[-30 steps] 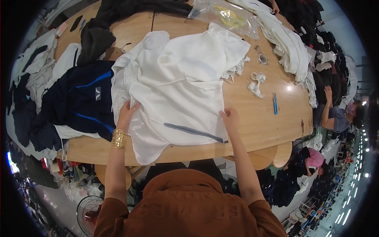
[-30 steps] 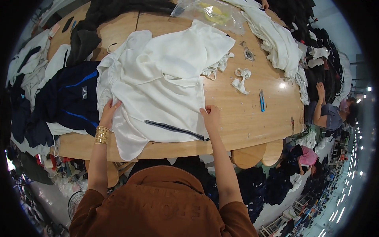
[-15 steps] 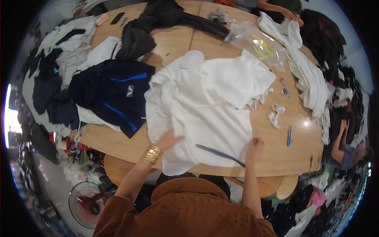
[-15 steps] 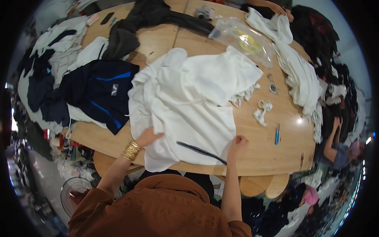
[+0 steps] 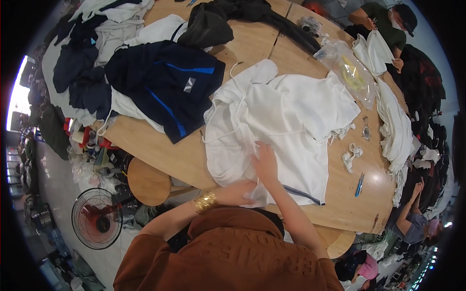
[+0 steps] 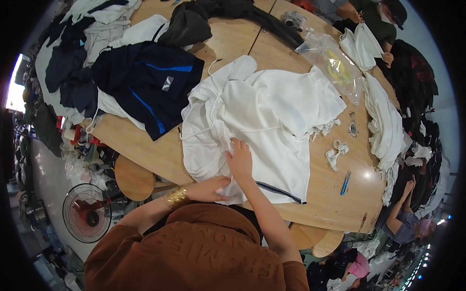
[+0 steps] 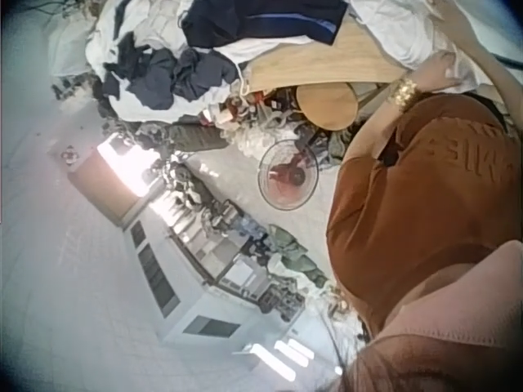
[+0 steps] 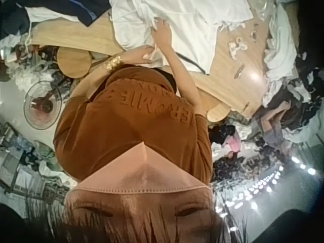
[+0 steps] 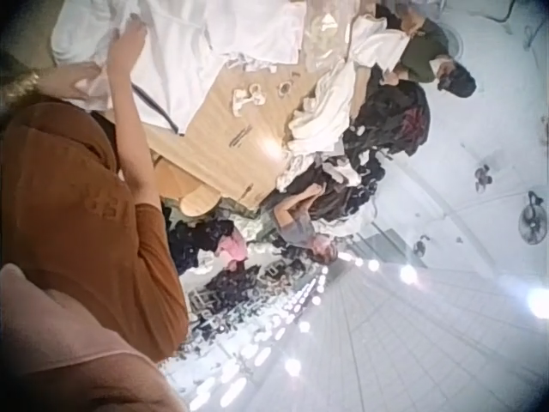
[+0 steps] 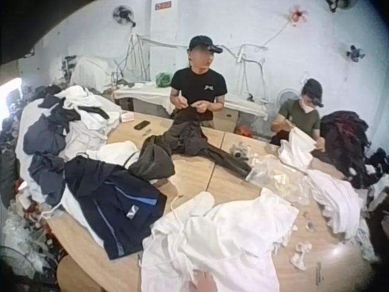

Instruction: Trimming loose threads and inspecting white shorts in a textile factory.

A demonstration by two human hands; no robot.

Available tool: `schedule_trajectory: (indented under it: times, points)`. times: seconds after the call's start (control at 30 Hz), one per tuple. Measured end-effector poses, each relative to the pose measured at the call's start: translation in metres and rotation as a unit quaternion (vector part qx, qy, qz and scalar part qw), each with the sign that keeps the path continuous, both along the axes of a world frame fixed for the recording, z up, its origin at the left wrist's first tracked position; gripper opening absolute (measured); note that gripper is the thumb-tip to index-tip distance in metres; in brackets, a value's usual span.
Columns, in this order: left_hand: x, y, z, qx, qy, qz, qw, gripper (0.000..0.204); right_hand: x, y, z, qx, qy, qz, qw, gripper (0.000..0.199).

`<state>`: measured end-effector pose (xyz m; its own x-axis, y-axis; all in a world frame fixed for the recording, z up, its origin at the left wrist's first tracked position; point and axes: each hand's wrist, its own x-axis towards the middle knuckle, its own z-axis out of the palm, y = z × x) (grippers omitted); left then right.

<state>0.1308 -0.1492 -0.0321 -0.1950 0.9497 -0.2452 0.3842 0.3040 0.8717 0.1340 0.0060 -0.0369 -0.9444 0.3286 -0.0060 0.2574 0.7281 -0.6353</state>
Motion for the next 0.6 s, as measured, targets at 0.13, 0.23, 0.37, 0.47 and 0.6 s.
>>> schedule_trajectory:
  times: [0.13, 0.23, 0.37, 0.47, 0.6]
  points:
    - [-0.046, -0.037, 0.025, -0.038, -0.157, 0.236, 0.958, 0.033, 0.007, 0.022, -0.006, -0.083, -0.046, -0.035, 0.995, 0.022]
    - [-0.076, -0.061, 0.015, -0.027, -0.039, 0.306, 0.951, 0.025, 0.009, 0.027, -0.012, -0.144, -0.054, -0.070, 0.986, 0.016]
    - [-0.085, -0.068, 0.015, -0.037, -0.048, 0.325, 0.944, 0.017, 0.015, 0.028, -0.014, -0.136, -0.062, -0.085, 0.985, 0.020]
    - [-0.081, -0.065, 0.022, -0.085, 0.021, 0.287, 0.954, 0.018, 0.019, 0.026, -0.010, -0.137, -0.067, -0.099, 0.983, 0.023]
    - [-0.092, -0.084, 0.011, -0.019, 0.066, 0.448, 0.891, 0.017, 0.016, 0.013, 0.014, -0.010, 0.035, -0.111, 0.993, 0.030]
